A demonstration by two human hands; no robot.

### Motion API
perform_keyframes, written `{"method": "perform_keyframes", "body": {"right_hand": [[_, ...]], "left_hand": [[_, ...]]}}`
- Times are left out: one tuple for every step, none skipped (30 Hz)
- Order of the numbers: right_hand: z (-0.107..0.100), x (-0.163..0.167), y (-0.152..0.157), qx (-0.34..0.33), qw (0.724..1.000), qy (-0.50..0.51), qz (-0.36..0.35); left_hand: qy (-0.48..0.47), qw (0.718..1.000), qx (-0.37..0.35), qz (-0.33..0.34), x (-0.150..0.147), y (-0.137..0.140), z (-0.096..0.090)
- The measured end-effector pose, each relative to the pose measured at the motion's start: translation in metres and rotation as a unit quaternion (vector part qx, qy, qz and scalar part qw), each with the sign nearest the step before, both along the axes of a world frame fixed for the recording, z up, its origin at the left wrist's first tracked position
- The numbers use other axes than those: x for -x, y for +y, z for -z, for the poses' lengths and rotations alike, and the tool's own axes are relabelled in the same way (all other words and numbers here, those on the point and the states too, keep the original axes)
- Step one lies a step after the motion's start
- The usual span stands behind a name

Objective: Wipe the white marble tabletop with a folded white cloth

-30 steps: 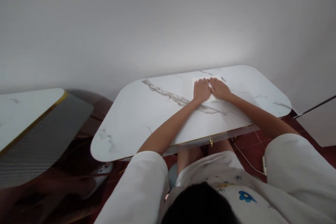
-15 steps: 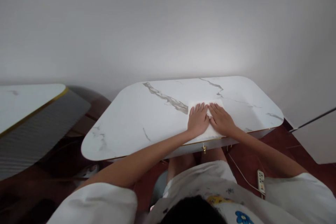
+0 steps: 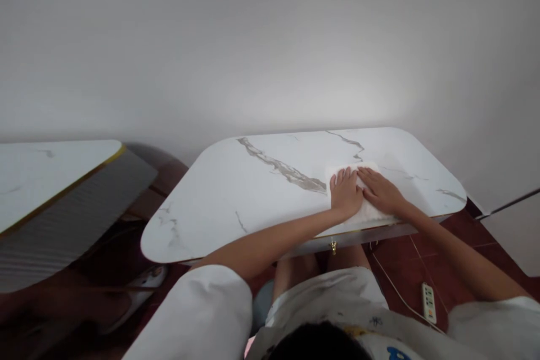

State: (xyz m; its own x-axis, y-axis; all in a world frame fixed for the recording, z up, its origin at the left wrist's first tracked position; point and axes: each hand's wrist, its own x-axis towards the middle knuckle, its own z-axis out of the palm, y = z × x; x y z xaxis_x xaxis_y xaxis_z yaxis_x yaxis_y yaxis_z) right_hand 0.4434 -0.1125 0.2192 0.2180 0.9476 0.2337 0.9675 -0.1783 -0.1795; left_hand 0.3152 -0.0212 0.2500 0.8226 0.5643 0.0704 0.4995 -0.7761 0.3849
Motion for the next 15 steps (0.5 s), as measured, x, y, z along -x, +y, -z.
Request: {"method": "perform_keyframes", "body": {"right_hand": [[-0.001, -0.007, 0.006, 0.005, 1.0, -0.002, -0.002], [-0.002, -0.014, 0.012, 0.011, 1.0, -0.004, -0.004], [-0.004, -0.021, 0.019, 0.015, 1.0, -0.006, -0.006], [-0.005, -0.027, 0.026, 0.02, 1.0, -0.008, -0.006], [-0.005, -0.034, 0.033, 0.024, 1.0, -0.01, -0.004], [-0.006, -0.039, 0.04, 0.026, 1.0, -0.013, -0.001], [-0.006, -0.044, 0.047, 0.027, 0.999, -0.017, 0.003], [-0.006, -0.049, 0.055, 0.028, 0.999, -0.02, 0.008], [-0.006, -0.054, 0.062, 0.027, 0.999, -0.023, 0.012], [-0.005, -0.058, 0.069, 0.025, 0.999, -0.027, 0.016], [-0.005, -0.063, 0.077, 0.022, 0.999, -0.031, 0.017], [-0.004, -0.067, 0.085, 0.019, 0.999, -0.034, 0.018], [-0.003, -0.071, 0.092, 0.015, 0.999, -0.037, 0.018], [-0.001, -0.076, 0.1, 0.012, 0.999, -0.04, 0.019], [0.0, -0.08, 0.108, 0.009, 0.999, -0.042, 0.02]], "left_hand": [[-0.002, 1.0, -0.006, -0.002, -0.007, 0.004, 0.001], [-0.004, 1.0, -0.011, -0.004, -0.014, 0.01, 0.002], [-0.006, 1.0, -0.015, -0.005, -0.022, 0.015, 0.003], [-0.008, 1.0, -0.019, -0.005, -0.029, 0.021, 0.004], [-0.011, 1.0, -0.021, -0.003, -0.036, 0.028, 0.004], [-0.013, 1.0, -0.023, 0.0, -0.043, 0.035, 0.005], [-0.015, 1.0, -0.026, 0.004, -0.049, 0.042, 0.005], [-0.018, 0.999, -0.029, 0.008, -0.054, 0.05, 0.005], [-0.02, 0.999, -0.031, 0.011, -0.06, 0.058, 0.005], [-0.023, 0.999, -0.033, 0.014, -0.065, 0.065, 0.006], [-0.026, 0.999, -0.034, 0.016, -0.069, 0.073, 0.006], [-0.029, 0.999, -0.037, 0.018, -0.074, 0.08, 0.006], [-0.032, 0.998, -0.04, 0.019, -0.078, 0.087, 0.007], [-0.036, 0.998, -0.046, 0.019, -0.082, 0.094, 0.007], [-0.039, 0.998, -0.053, 0.02, -0.086, 0.101, 0.007]]}}
